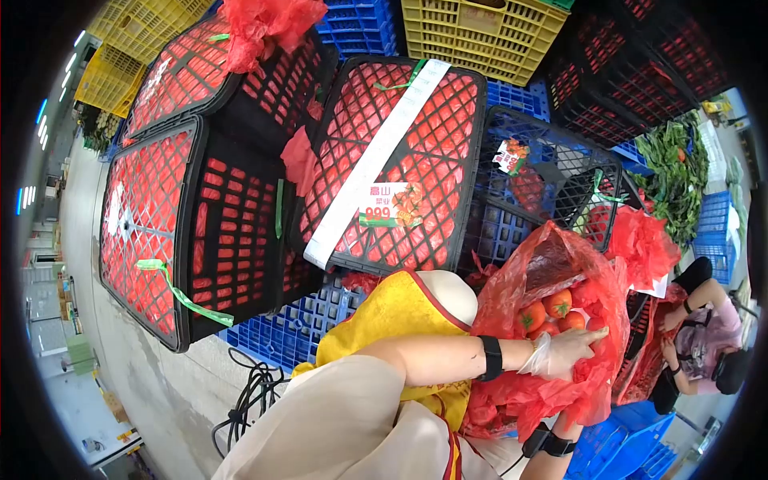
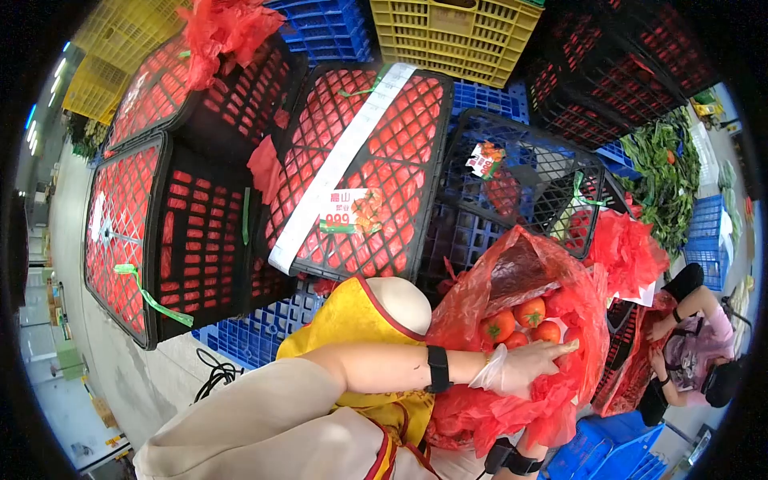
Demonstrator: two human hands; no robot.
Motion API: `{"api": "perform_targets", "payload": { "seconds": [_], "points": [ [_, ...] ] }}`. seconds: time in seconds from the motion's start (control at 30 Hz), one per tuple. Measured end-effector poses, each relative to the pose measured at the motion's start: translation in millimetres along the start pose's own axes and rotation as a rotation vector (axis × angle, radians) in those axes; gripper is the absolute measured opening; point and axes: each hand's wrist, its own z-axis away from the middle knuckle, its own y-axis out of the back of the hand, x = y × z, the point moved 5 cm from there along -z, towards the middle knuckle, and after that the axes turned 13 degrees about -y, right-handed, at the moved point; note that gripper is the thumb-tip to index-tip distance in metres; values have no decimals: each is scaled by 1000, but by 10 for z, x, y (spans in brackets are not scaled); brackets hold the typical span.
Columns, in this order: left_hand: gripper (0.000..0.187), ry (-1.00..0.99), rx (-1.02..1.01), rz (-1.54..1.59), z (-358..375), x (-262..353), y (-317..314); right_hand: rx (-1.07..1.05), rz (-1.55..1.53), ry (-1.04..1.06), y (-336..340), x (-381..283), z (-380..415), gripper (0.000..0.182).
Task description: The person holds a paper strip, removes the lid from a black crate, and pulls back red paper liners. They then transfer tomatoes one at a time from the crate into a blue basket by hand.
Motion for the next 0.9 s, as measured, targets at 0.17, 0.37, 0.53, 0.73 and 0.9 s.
{"api": "perform_targets", "payload": {
  "seconds": [0.17, 0.37, 0.53, 0.73, 0.9],
  "points": [
    [43, 187, 29, 76, 26, 31, 102, -442, -228, 96, -172, -933, -86, 41],
    [32, 395, -120, -26, 98, 163, 225, -441, -182, -168, -803, -419, -801, 54],
    [30, 496, -301, -98, 134, 155, 166, -196, 448, 74, -1090, 277, -1678, 65],
    [21, 453, -219, -128, 133, 156, 184, -374, -17, 41, -1213, -287, -1591, 71],
    [20, 450, -216, -145, 122, 166, 205, -378, 332, 223, -1304, -983, -1266, 63]
  ]
}}
